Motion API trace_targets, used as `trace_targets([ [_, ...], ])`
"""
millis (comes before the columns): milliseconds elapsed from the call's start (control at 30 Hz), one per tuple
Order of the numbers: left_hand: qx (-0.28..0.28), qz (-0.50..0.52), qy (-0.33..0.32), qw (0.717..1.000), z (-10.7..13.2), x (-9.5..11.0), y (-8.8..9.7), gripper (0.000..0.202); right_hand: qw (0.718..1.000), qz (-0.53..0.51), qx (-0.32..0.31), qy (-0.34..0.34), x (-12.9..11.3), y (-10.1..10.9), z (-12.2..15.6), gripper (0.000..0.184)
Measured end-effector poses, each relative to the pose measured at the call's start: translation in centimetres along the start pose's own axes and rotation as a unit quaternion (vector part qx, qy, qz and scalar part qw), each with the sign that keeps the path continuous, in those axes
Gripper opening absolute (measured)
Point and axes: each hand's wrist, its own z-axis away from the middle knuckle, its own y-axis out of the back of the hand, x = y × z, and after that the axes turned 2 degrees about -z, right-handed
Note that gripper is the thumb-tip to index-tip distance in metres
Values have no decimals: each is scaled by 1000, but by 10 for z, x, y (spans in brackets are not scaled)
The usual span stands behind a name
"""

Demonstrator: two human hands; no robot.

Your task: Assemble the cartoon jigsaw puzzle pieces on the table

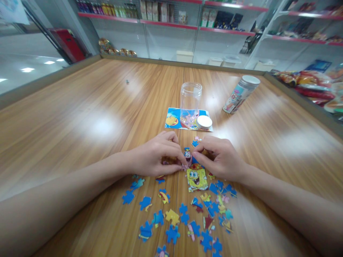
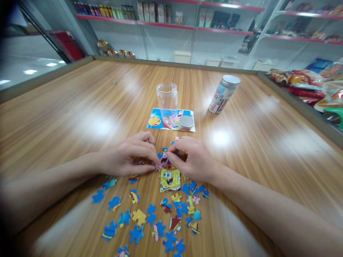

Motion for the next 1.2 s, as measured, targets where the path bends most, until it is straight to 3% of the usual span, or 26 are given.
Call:
trace_targets([
  [233, -16, -35, -20, 999, 1, -2, 0, 9, 1000, 26, -4, 12, 0, -1, -1, 14],
  [433, -22, -64, -28, 997, 1, 0, 2, 20, 999, 32, -14, 42, 0, 1, 0, 12],
  [867, -29, -66, -27, 997, -1, 4, -1, 7, 998, 29, -35, 40, 3, 0, 2, 9],
  [1200, -20, -104, 5, 994, 0, 2, -1, 18, 997, 38, -50, 34, 4, -1, 2, 11],
])
